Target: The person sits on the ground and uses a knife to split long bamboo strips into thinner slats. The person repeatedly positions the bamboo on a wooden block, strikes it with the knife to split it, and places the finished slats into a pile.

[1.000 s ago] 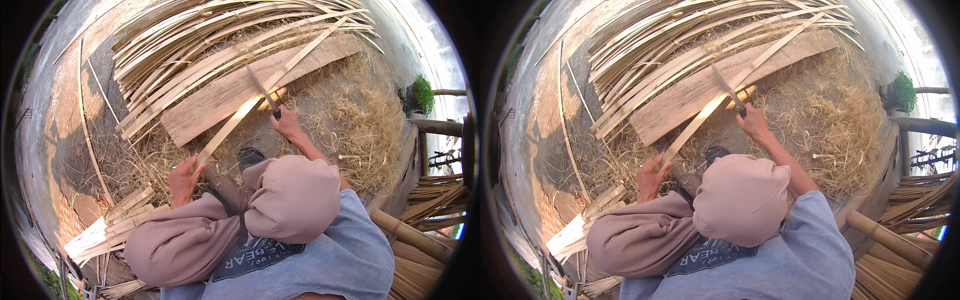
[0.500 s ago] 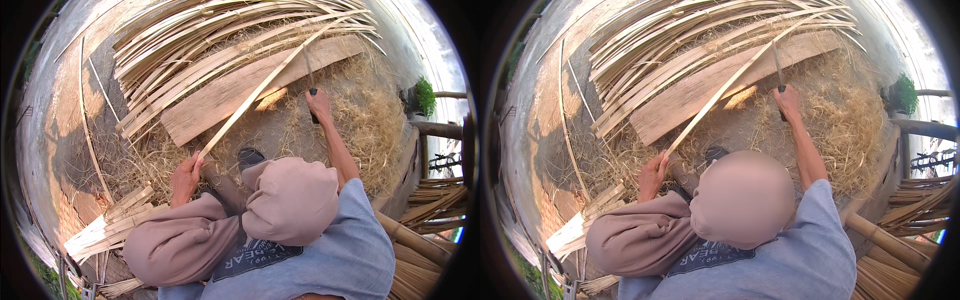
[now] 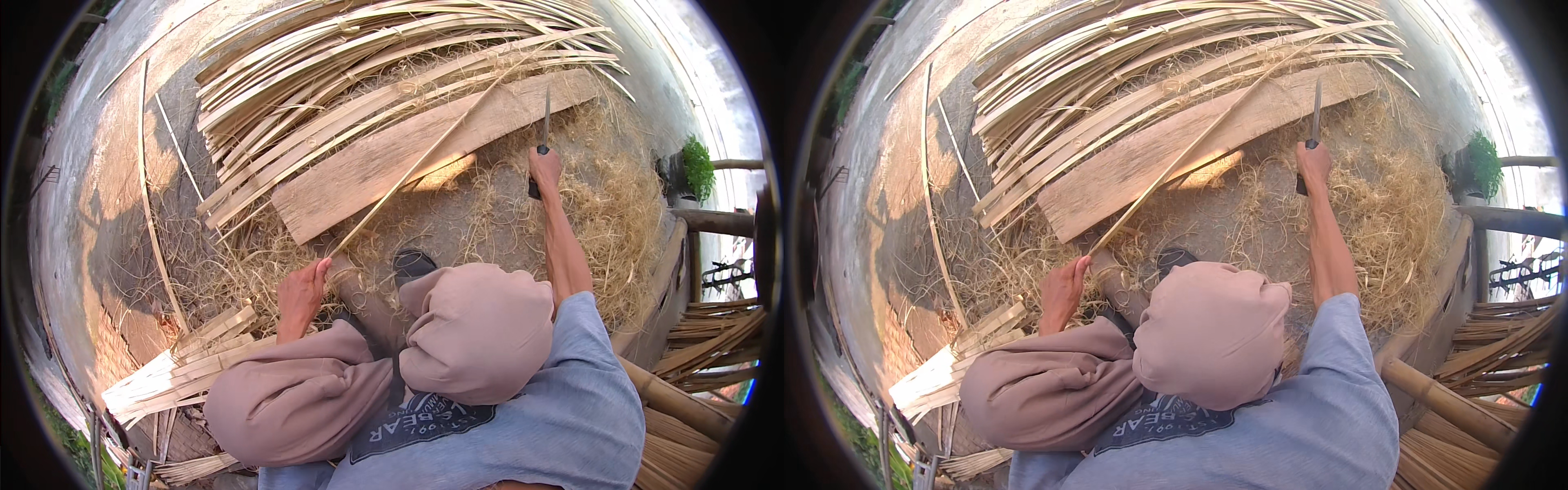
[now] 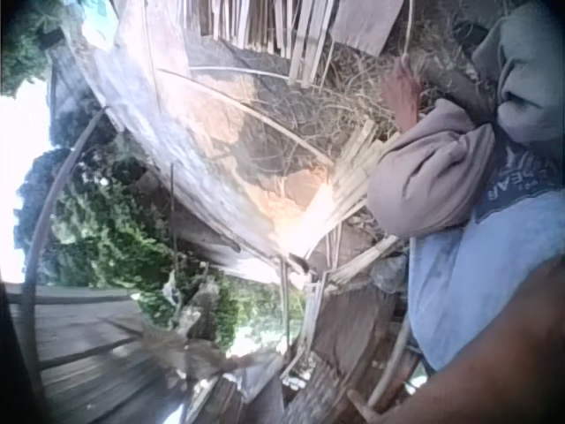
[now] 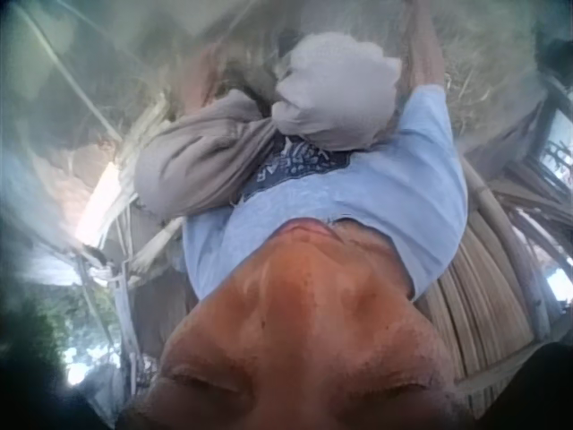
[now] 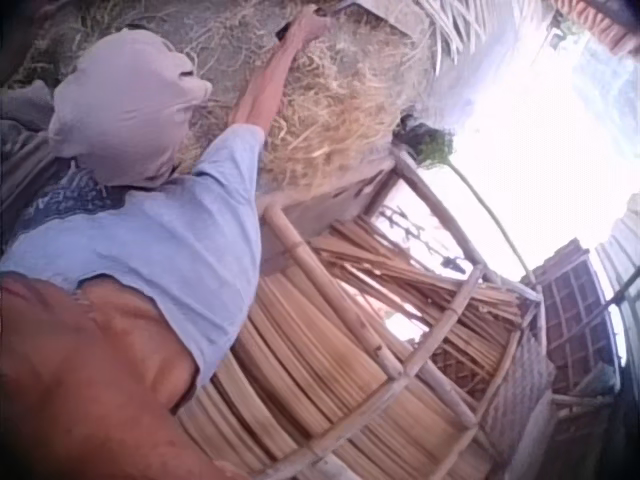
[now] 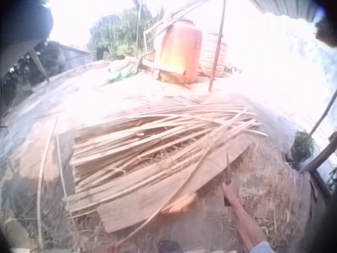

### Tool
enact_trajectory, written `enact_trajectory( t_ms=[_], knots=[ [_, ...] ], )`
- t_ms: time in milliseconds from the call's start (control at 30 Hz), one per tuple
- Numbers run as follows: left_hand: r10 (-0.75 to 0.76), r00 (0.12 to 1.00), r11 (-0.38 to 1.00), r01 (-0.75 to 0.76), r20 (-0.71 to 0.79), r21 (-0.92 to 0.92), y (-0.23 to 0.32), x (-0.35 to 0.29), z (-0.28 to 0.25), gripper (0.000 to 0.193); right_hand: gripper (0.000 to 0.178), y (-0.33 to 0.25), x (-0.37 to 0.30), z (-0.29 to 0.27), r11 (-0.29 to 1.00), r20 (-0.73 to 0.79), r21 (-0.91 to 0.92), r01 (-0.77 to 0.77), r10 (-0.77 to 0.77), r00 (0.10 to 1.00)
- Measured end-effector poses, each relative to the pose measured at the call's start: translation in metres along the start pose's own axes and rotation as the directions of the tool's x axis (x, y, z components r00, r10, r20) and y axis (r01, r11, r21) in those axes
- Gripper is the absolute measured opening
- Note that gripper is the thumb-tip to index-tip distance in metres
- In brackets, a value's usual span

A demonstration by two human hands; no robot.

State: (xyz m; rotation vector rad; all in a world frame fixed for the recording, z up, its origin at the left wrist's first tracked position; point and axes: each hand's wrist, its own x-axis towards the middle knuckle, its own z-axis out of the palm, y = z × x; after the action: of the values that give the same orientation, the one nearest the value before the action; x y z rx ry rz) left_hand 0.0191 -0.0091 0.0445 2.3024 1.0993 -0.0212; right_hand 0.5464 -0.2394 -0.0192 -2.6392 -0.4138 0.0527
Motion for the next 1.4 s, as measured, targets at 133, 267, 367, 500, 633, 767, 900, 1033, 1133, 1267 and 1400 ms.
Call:
enact_trajectory(
  t_ms=[133, 267, 367, 500, 633, 767, 900, 1033, 1133, 1267, 1400],
  knots=[
    [-0.16, 0.971, 0.984, 0.172, 0.175, -0.055, -0.013, 0.004, -0.009, 0.064, 0.034, -0.098, -0.1, 0.008, 0.963, 0.356, 0.065, 0.262, -0.267, 0.895],
    [-0.195, 0.959, 0.97, 0.22, 0.204, -0.107, -0.014, 0.015, -0.014, 0.066, 0.036, -0.155, -0.254, 0.033, 0.755, 0.541, 0.26, 0.602, -0.63, 0.557],
    [-0.187, 0.954, 0.962, 0.226, 0.236, -0.151, -0.021, 0.006, -0.006, 0.067, 0.037, -0.128, -0.225, 0.046, 0.747, 0.499, 0.217, 0.628, -0.638, 0.587],
    [-0.138, 0.957, 0.959, 0.194, 0.256, -0.207, -0.009, 0.022, -0.002, 0.066, 0.031, -0.085, -0.144, 0.03, 0.881, 0.404, -0.014, 0.473, -0.428, 0.809],
    [-0.146, 0.967, 0.958, 0.191, 0.21, -0.214, -0.038, -0.003, -0.007, 0.06, 0.035, 0.003, -0.028, 0.012, 0.998, 0.13, -0.062, 0.012, -0.004, 0.992],
    [-0.005, 0.997, 0.998, 0.001, -0.072, -0.055, -0.026, -0.021, -0.01, 0.053, 0.048, 0.006, -0.033, -0.009, 0.986, -0.225, 0.156, 0.052, -0.016, 0.974],
    [0.119, 0.992, 0.985, -0.123, -0.038, -0.121, -0.035, -0.044, -0.046, 0.049, 0.042, -0.039, -0.109, 0.005, 0.695, -0.053, 0.707, -0.128, 0.233, 0.971],
    [-0.188, 0.969, 0.859, 0.242, 0.162, -0.451, -0.09, -0.039, -0.028, 0.055, 0.041, -0.035, -0.149, 0.017, 0.622, -0.002, 0.754, -0.21, 0.322, 0.947],
    [-0.169, 0.964, 0.9, 0.235, 0.203, -0.368, -0.105, -0.03, -0.004, 0.061, 0.045, -0.043, -0.163, 0.022, 0.723, 0.045, 0.659, -0.209, 0.239, 0.97],
    [-0.203, 0.935, 0.935, 0.274, 0.291, -0.226, -0.028, 0.016, 0.005, 0.074, 0.049, -0.042, -0.157, 0.007, 0.977, 0.116, 0.211, 0.03, -0.056, 0.992],
    [-0.148, 0.959, 0.941, 0.212, 0.241, -0.264, 0.006, 0.044, 0.018, 0.078, 0.044, -0.066, -0.138, 0.018, 0.986, 0.247, 0.142, 0.085, -0.118, 0.962]
  ],
)
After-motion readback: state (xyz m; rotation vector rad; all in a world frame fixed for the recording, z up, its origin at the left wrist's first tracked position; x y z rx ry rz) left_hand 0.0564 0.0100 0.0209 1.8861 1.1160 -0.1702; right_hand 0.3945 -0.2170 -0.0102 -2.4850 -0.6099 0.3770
